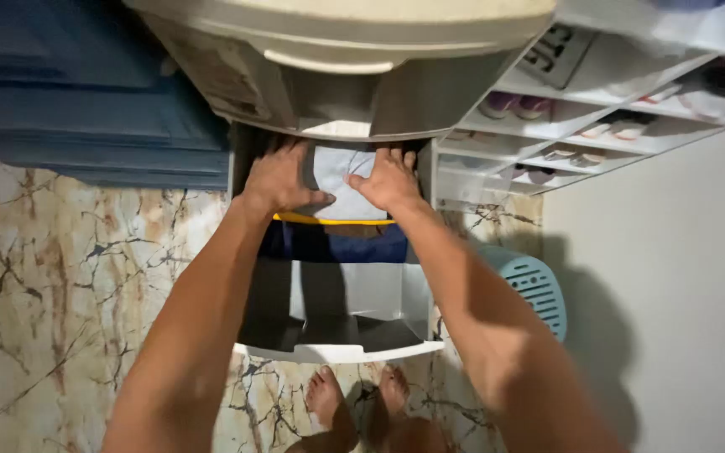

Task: Take folded clothes from a bed and place them into a plastic dresser drawer.

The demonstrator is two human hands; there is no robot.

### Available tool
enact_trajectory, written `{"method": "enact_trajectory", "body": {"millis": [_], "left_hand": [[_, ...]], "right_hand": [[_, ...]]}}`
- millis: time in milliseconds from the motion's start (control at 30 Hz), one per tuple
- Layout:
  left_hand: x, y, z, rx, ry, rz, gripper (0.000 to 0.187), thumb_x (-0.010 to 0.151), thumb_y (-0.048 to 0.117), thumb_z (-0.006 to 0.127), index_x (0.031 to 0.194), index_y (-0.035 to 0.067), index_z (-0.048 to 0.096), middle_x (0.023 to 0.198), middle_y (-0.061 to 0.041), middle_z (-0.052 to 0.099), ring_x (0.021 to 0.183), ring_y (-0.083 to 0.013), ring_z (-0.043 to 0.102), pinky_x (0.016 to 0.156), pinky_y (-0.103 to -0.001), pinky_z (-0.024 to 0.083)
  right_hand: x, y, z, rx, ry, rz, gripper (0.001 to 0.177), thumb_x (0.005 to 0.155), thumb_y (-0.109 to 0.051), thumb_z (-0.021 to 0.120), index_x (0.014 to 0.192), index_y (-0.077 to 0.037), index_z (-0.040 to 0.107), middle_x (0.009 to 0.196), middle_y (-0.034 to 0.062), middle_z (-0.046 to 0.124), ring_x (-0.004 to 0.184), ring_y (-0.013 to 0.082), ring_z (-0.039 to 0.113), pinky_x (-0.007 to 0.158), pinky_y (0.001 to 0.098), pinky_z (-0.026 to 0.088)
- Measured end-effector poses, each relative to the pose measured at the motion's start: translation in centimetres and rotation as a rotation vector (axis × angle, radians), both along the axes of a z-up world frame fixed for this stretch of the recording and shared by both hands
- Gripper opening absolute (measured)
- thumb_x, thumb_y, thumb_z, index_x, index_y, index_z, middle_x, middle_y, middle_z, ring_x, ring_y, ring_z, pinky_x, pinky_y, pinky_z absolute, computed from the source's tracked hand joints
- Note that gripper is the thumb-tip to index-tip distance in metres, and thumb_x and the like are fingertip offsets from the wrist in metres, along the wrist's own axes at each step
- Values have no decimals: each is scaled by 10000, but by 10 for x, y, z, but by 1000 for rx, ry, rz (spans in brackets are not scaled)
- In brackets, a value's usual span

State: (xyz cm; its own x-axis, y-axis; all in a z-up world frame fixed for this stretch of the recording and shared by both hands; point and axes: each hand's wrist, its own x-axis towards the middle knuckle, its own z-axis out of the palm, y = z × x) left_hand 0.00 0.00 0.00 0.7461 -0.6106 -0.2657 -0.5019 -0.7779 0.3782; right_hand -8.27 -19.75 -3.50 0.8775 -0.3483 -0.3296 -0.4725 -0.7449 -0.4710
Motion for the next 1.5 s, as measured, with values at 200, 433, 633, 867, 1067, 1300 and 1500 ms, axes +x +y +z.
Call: {"method": "enact_trajectory", "body": {"millis": [200,433,633,867,1067,1300,1500], "left_hand": [[-40,28,25,-98,-122,-45,979,743,472,805,1578,168,393,1649,-102,322,1433,-494,278,1199,-594,278],[-101,77,39,-328,-260,-67,818,810,449,745,1490,82,479,1594,-187,419,1510,-460,297,1225,-529,293],[-179,124,82,-418,-108,117,730,802,327,732,1443,44,526,1534,-204,472,1408,-412,411,1168,-476,342],[-220,166,128,-501,-38,336,662,852,340,742,1414,50,545,1433,-178,569,1357,-368,499,1133,-433,397],[-232,162,185,-624,-19,468,638,873,327,728,1424,62,545,1400,-166,593,1295,-321,575,1004,-424,489],[-266,167,205,-764,-54,607,613,883,306,735,1415,68,545,1408,-133,621,1302,-280,593,989,-440,506],[-334,161,220,-792,-113,767,606,883,262,746,1422,73,542,1423,-108,633,1303,-257,600,971,-432,510]], "right_hand": [[-37,15,34,0,-222,-26,1029,792,-436,798,1586,-102,234,1667,144,243,1503,485,167,1185,541,276],[-101,21,20,2,-346,19,930,841,-382,776,1562,-46,295,1635,193,309,1487,470,255,1193,510,295],[-158,40,66,109,-367,26,830,831,-365,768,1503,-34,410,1505,213,461,1354,422,501,1111,442,447],[-181,54,145,189,-238,-23,756,827,-338,780,1478,-102,474,1454,152,542,1317,377,539,1070,442,459],[-174,48,185,184,-448,101,695,851,-342,787,1436,-82,516,1407,179,572,1281,396,560,1054,447,471],[-186,60,255,242,-513,221,642,834,-322,785,1385,-89,552,1372,152,613,1261,360,589,1032,426,485],[-208,52,267,253,-474,385,604,853,-299,767,1372,-77,553,1344,146,625,1234,343,605,1001,430,493]]}}
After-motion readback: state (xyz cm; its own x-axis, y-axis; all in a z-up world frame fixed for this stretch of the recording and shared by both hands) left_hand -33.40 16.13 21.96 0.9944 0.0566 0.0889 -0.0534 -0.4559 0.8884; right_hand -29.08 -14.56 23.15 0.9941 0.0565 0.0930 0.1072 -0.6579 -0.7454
